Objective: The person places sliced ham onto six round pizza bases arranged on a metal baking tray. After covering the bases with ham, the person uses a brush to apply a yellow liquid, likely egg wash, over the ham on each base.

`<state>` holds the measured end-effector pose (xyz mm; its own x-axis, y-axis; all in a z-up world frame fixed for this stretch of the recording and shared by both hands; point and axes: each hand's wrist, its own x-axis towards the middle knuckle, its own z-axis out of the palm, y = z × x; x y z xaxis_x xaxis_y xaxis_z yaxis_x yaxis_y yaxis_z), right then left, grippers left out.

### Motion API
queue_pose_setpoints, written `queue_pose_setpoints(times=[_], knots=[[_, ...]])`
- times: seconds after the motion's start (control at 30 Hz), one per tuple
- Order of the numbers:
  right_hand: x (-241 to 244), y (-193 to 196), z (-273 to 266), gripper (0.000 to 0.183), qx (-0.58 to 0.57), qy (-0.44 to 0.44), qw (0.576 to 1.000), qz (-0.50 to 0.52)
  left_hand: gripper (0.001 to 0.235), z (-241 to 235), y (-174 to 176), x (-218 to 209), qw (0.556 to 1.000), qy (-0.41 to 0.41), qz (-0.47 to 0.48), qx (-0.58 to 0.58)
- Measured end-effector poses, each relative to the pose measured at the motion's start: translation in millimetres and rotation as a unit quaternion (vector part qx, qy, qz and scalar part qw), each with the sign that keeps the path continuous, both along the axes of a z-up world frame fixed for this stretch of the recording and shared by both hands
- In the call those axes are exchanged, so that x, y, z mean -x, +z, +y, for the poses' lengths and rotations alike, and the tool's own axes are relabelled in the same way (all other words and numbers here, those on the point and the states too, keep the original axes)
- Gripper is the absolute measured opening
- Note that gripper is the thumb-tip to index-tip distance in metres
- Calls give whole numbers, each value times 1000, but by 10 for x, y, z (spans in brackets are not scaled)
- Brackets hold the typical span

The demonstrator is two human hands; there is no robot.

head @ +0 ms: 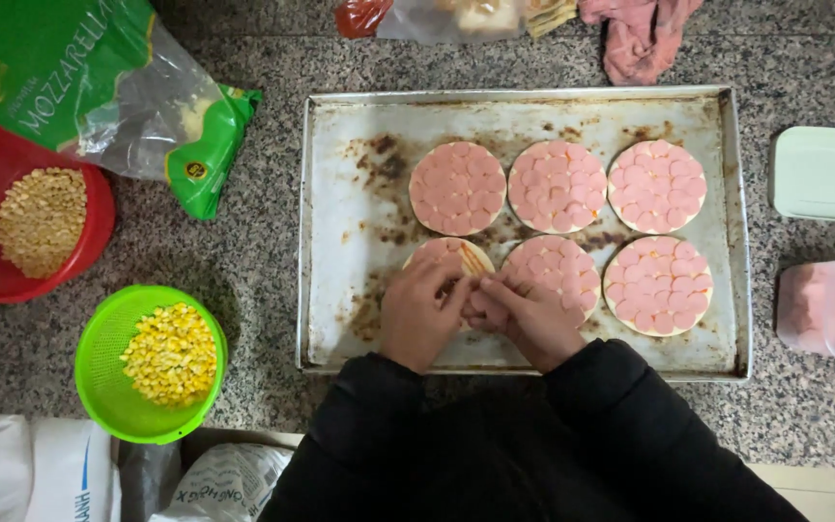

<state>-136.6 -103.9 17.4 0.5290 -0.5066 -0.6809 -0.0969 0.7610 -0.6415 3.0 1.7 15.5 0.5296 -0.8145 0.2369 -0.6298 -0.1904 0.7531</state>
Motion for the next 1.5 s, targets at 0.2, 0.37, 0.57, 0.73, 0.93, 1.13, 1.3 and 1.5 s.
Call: queue_pose_setpoints(times=[0.2,0.37,0.57,0.73,0.93,1.13,1.3,1.5], knots=[[109,-691,-56,20,19,18,999,-21,10,2,24,-79,974,-61,-214,40],[-8,-121,-99,29,48,31,998,32,9,-85,128,-29,998,-44,34,14],[-18,-219,-178,39,74,29,996,27,14,-169,-110,-162,993,2,114,-13],[13,-188,-259,37,68,23,997,33,19,-389,-183,-506,993,57,75,-73],[84,-402,-327,34,56,-11,998,12,23,-856,-486,-808,992,45,9,-117],[142,-564,-385,26,62,-57,996,4,26,-1198,-885,-739,990,-20,-45,-132],[152,-494,-433,23,41,-81,996,8,23,-1236,-926,-646,979,41,-107,-169],[138,-544,-444,24,39,-89,995,2,25,-1250,-1079,-616,969,74,-162,-170]])
